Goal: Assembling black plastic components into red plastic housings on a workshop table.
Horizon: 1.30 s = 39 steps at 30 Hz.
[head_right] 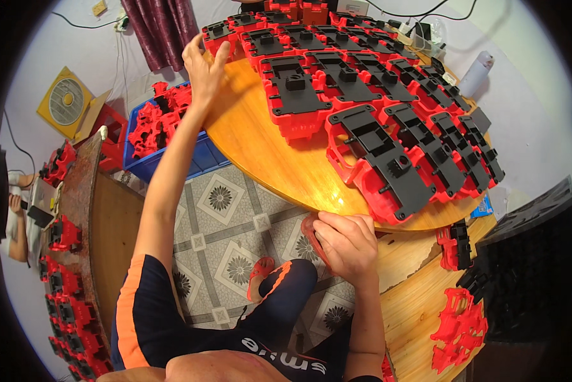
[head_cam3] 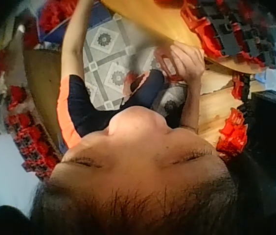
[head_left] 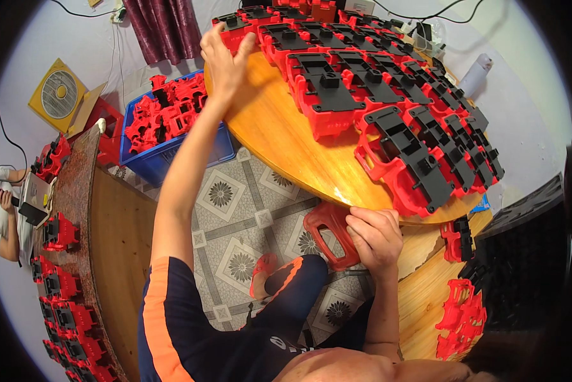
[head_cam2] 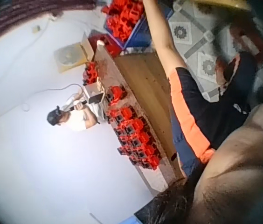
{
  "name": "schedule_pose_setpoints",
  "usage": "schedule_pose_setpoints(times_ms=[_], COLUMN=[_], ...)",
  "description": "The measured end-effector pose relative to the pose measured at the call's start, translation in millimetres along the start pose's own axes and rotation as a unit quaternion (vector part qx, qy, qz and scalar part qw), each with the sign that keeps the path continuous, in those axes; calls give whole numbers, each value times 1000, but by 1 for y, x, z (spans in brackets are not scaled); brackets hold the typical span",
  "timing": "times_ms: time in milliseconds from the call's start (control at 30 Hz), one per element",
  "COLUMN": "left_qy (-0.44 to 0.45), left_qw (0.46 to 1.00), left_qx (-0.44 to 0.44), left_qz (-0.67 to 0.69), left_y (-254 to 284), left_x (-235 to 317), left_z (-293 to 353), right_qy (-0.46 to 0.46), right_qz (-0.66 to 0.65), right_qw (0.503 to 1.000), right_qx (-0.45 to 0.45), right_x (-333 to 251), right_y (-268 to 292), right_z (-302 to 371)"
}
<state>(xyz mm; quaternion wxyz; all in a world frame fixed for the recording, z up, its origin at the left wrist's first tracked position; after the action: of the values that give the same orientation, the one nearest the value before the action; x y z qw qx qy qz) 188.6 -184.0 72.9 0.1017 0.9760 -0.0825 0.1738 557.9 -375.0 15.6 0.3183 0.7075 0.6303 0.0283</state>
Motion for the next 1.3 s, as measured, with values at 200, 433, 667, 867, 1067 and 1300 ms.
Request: schedule_pose_setpoints(times_ms=[200, 433, 667, 867, 1067, 1300], left_qy=[-73, -76, -80, -89, -129, -118], left_qw=[960, 965, 975, 977, 979, 969], left_qx=[-188, -230, -180, -193, -147, -127], left_qz=[196, 102, 97, 9, 58, 177], left_y=[48, 76, 107, 94, 43, 121], left_x=[151, 173, 155, 52, 4, 259], left_z=[62, 88, 80, 28, 14, 125], right_qy=[10, 12, 13, 18, 11, -89], right_qz=[-5, -14, -10, -33, -96, -76], right_qw=[1000, 1000, 1000, 999, 994, 990], right_qx=[4, 11, 18, 20, 44, 78], right_x=[-7, -11, -8, -14, -36, -59], right_y=[3, -6, -1, -2, 6, 29], right_z=[-4, -2, 1, 1, 23, 86])
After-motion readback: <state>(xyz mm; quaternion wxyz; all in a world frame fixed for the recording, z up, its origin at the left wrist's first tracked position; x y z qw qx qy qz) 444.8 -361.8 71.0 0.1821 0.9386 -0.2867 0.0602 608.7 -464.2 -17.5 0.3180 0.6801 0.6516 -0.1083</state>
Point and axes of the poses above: each hand's wrist, its own z-axis away from the middle knuckle, its own y-axis out of the back of the hand, x = y × z, the point moved 9 cm from there along -z, towards the middle knuckle, and after that the axes turned 13 degrees about -z, right-handed, at the moved point
